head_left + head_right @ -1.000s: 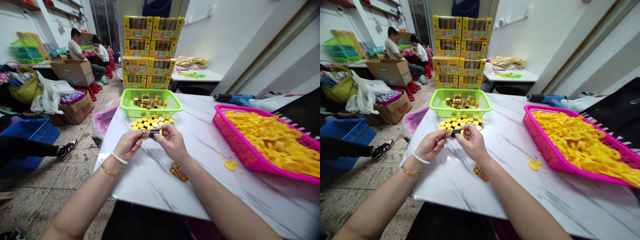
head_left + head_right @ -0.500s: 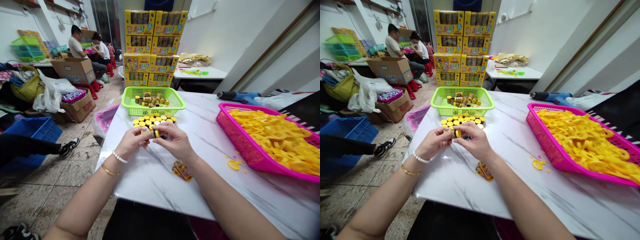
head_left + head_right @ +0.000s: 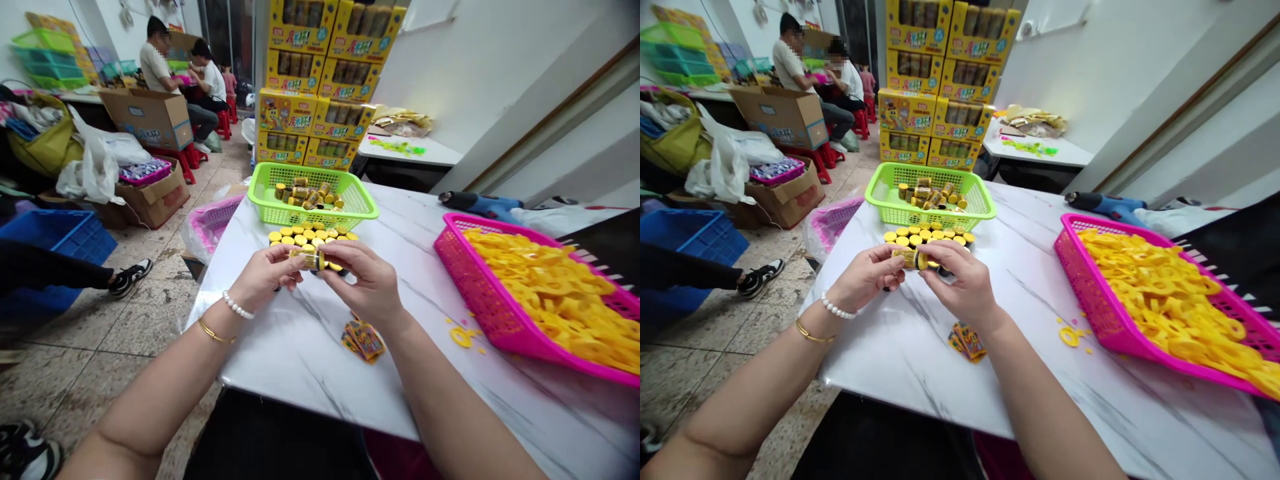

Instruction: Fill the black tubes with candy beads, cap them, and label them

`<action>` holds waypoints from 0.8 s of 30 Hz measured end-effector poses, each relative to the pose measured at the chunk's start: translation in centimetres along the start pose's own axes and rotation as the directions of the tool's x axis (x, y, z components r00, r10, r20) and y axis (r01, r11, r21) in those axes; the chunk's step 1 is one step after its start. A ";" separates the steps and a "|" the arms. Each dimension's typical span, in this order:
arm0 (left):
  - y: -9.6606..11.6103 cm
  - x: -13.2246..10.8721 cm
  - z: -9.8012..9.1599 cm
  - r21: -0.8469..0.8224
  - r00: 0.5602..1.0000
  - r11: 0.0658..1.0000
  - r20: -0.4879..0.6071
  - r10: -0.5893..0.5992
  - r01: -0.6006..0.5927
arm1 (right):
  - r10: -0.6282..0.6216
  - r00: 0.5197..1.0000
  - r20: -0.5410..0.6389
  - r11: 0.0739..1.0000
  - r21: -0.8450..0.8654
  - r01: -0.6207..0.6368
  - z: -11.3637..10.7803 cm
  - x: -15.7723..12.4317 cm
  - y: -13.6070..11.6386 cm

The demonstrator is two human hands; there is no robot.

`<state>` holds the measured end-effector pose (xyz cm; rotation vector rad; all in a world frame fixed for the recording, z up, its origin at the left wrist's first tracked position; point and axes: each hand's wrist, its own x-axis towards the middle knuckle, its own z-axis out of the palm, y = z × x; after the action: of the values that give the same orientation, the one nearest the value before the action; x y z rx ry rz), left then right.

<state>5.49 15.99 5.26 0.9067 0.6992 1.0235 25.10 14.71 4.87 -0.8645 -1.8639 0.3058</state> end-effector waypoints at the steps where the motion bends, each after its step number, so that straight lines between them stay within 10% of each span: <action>1: 0.0 0.0 0.0 0.006 1.000 1.000 0.003 0.018 -0.018 | -0.015 1.000 -0.002 1.000 -0.022 0.015 0.0 0.0 0.0; 9: 0.0 -0.4 0.3 0.107 0.985 0.979 0.014 0.170 -0.171 | -0.037 0.999 -0.038 0.999 -0.039 0.035 0.2 0.2 -0.6; 12: 0.2 -0.5 0.4 0.126 0.984 0.976 0.017 0.179 -0.180 | 0.182 0.982 -0.058 0.976 0.131 -0.173 0.7 0.0 -0.2; 16: 0.3 -0.4 0.4 0.192 0.984 0.965 0.030 0.175 -0.177 | 0.539 0.837 0.095 0.735 0.432 -0.522 1.3 0.0 0.3; 24: -0.6 0.0 -0.4 0.101 0.988 0.994 0.145 -0.056 0.042 | 0.399 0.890 0.221 0.660 0.604 -0.446 0.9 0.2 -0.2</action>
<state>5.41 15.94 4.59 1.0340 0.6482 0.8751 24.18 14.88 4.75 -0.7860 -1.4220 1.2162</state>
